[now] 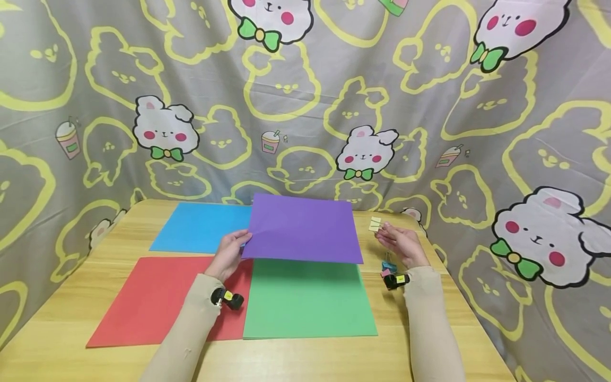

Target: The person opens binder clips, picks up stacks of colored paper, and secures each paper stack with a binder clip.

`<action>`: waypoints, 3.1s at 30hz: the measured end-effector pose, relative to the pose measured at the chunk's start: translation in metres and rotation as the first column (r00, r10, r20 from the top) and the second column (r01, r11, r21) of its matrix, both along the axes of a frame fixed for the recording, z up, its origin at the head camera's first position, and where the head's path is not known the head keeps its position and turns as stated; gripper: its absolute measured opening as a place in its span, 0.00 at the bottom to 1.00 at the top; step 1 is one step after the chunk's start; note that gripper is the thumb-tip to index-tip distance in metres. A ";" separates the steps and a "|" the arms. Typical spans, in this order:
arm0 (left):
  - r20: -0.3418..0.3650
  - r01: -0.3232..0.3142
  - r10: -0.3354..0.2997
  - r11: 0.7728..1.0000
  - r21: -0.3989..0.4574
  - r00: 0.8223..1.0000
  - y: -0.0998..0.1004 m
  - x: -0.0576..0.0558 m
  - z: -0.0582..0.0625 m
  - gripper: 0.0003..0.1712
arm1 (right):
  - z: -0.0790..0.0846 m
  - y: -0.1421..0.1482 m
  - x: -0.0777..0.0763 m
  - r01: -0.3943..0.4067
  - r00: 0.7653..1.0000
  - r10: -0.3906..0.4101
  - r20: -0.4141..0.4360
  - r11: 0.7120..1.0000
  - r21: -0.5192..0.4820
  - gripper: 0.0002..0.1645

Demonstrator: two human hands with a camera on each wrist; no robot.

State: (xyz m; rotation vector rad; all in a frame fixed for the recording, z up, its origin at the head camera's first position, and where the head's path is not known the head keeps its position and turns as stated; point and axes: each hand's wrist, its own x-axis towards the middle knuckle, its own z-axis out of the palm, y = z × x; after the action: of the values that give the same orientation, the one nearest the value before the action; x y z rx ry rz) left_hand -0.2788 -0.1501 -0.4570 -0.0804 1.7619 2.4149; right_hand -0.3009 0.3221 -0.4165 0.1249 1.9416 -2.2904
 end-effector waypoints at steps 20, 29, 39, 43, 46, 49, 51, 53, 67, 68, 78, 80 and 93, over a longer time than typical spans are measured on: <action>-0.015 -0.013 0.013 1.000 0.029 1.000 -0.005 -0.001 0.003 0.22 | -0.005 -0.011 0.000 0.003 1.000 -0.002 0.014 0.998 -0.066 0.13; 0.008 -0.021 0.021 0.999 0.026 1.000 -0.004 0.000 0.004 0.18 | -0.006 -0.010 -0.001 -0.022 1.000 0.023 0.011 0.999 -0.039 0.11; -0.007 -0.019 0.019 1.000 0.013 1.000 -0.001 0.000 0.005 0.21 | -0.004 -0.010 -0.001 -0.038 0.999 0.038 0.012 0.999 -0.031 0.11; -0.017 -0.012 0.012 1.000 0.017 1.000 -0.001 0.001 0.005 0.22 | -0.005 -0.009 -0.001 -0.041 0.999 0.042 0.013 0.999 -0.029 0.11; -0.027 -0.005 0.005 1.000 0.019 1.000 -0.001 0.001 0.004 0.22 | -0.005 -0.009 0.000 -0.045 0.999 0.045 0.013 0.999 -0.024 0.12; -0.034 -0.003 0.004 1.000 0.023 0.999 0.000 0.002 0.004 0.21 | -0.005 -0.009 0.000 -0.049 0.999 0.050 0.015 0.999 -0.019 0.13; -0.033 -0.004 0.005 1.000 0.024 0.999 0.000 0.002 0.005 0.21 | -0.005 -0.009 0.001 -0.050 0.999 0.050 0.016 0.999 -0.017 0.15; -0.030 -0.007 0.008 1.000 0.027 1.000 0.000 0.002 0.005 0.21 | -0.005 -0.009 0.001 -0.052 0.998 0.052 0.018 0.998 -0.020 0.16; -0.016 -0.001 0.002 1.000 0.028 1.000 0.001 0.003 0.004 0.18 | -0.003 -0.011 0.001 -0.085 0.996 0.085 0.009 0.996 -0.016 0.12; -0.015 0.001 -0.001 1.000 0.027 1.000 0.001 0.003 0.004 0.18 | -0.003 -0.011 0.000 -0.086 0.996 0.087 0.009 0.996 -0.017 0.13; -0.022 0.021 -0.020 1.000 0.020 1.000 0.002 0.003 0.003 0.24 | -0.003 -0.014 0.000 -0.104 0.995 0.104 0.011 0.995 0.005 0.13; -0.019 0.019 -0.018 1.000 0.017 1.000 0.002 0.003 0.003 0.23 | -0.003 -0.015 0.000 -0.109 0.994 0.109 0.016 0.994 0.007 0.13; -0.014 0.026 -0.026 1.000 0.006 1.000 0.005 0.005 0.003 0.21 | -0.004 -0.015 0.000 -0.139 0.989 0.139 0.040 0.990 0.002 0.12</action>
State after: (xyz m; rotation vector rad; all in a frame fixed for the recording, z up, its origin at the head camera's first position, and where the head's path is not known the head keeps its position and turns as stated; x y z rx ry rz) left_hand -0.2735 -0.1450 -0.4537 -0.0405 1.7499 2.4084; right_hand -0.3014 0.3071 -0.4208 0.0334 1.8736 -2.1781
